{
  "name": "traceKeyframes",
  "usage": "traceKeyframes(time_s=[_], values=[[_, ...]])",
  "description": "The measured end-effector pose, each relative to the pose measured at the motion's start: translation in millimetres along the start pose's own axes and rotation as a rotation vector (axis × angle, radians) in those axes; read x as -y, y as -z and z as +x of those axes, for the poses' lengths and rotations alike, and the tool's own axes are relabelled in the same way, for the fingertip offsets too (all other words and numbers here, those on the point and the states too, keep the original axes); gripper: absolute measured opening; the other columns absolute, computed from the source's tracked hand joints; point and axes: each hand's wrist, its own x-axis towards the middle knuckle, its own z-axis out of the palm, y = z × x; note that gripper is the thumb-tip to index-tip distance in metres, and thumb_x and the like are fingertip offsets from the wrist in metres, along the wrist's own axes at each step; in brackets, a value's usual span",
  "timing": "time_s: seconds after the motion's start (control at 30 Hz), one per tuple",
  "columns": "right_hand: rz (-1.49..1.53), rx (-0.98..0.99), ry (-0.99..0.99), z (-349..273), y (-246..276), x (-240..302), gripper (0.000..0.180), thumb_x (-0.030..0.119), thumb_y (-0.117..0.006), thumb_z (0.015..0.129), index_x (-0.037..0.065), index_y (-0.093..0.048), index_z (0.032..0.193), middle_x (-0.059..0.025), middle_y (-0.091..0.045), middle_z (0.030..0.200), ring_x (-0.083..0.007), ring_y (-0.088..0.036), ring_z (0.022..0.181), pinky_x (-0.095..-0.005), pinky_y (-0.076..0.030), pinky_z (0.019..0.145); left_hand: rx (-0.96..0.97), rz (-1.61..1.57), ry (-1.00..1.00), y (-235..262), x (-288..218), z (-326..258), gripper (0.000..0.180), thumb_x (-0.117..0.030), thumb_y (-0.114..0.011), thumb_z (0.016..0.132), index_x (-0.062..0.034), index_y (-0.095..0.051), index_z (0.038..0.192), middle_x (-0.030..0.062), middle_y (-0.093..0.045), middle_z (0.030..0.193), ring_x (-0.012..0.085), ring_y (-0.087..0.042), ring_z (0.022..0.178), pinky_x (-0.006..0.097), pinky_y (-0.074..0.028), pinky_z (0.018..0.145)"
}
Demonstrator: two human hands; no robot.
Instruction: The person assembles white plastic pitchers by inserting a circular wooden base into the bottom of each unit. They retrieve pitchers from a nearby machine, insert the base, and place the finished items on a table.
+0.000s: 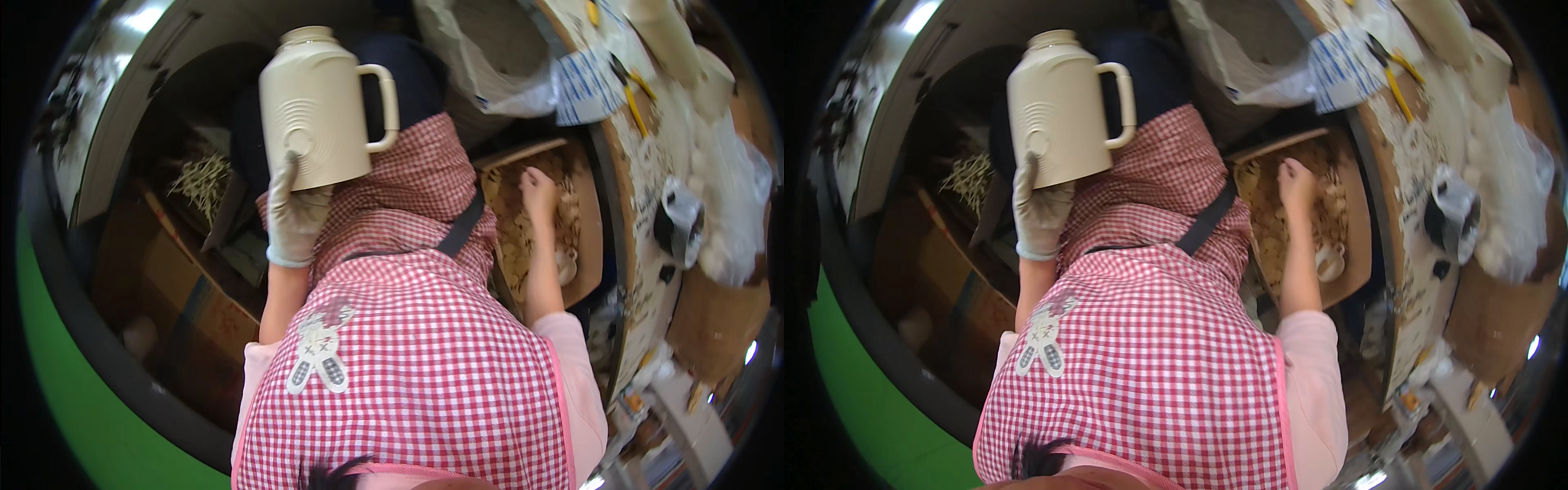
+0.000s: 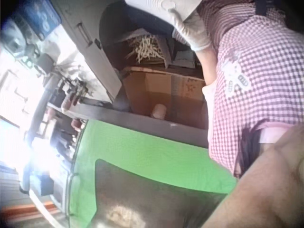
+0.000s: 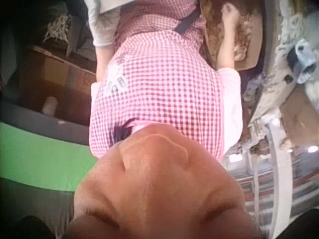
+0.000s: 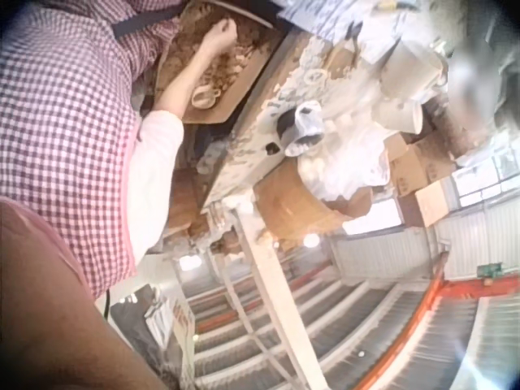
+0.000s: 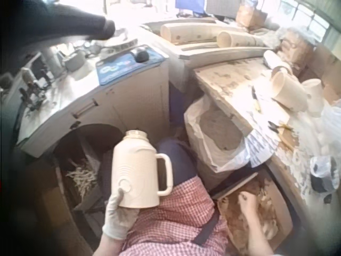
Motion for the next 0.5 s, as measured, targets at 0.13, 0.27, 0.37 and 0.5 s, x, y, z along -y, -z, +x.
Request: traceKeyframes(time_s=[0.13,0.27,0.37,0.5], values=[[0.712,0.263,0.190,-33,39,122,0.028,0.010,-0.064,0.103,0.002,-0.071,0.128,-0.0037,-0.072,0.092,-0.0039,-0.060,0.069,-0.0177,-0.048,0.058,-0.013,-0.013,0.026,-9,3,-4,0.044,-0.021,-0.062,0.104,-0.0018,-0.052,0.142,0.0119,-0.062,0.139,0.0230,-0.062,0.127,0.041,-0.056,0.105],[0.913,0.875,0.375,-79,18,246,0.039,0.006,-0.066,0.098,-0.003,-0.064,0.136,-0.0098,-0.071,0.104,-0.0093,-0.065,0.075,-0.0221,-0.054,0.071,0.045,0.097,0.011,-20,1,-10,0.047,-0.023,-0.060,0.106,-0.0036,-0.046,0.147,0.0109,-0.061,0.139,0.0220,-0.062,0.126,0.039,-0.055,0.103],[0.940,1.109,0.385,-102,-7,303,0.037,0.007,-0.064,0.102,-0.003,-0.061,0.138,-0.0111,-0.071,0.108,-0.0108,-0.067,0.077,-0.0221,-0.055,0.071,0.121,0.261,-0.103,-26,-5,-19,0.047,-0.023,-0.059,0.107,-0.0037,-0.045,0.148,0.0102,-0.060,0.137,0.0205,-0.061,0.125,0.038,-0.052,0.105],[0.786,0.916,0.395,-118,-25,328,0.021,0.006,-0.067,0.100,-0.004,-0.068,0.119,-0.0116,-0.073,0.105,-0.0132,-0.073,0.084,-0.0231,-0.058,0.071,0.039,0.379,-0.231,-29,-9,-22,0.039,-0.021,-0.067,0.103,-0.0035,-0.057,0.137,0.0082,-0.066,0.127,0.0162,-0.064,0.113,0.032,-0.052,0.099]])
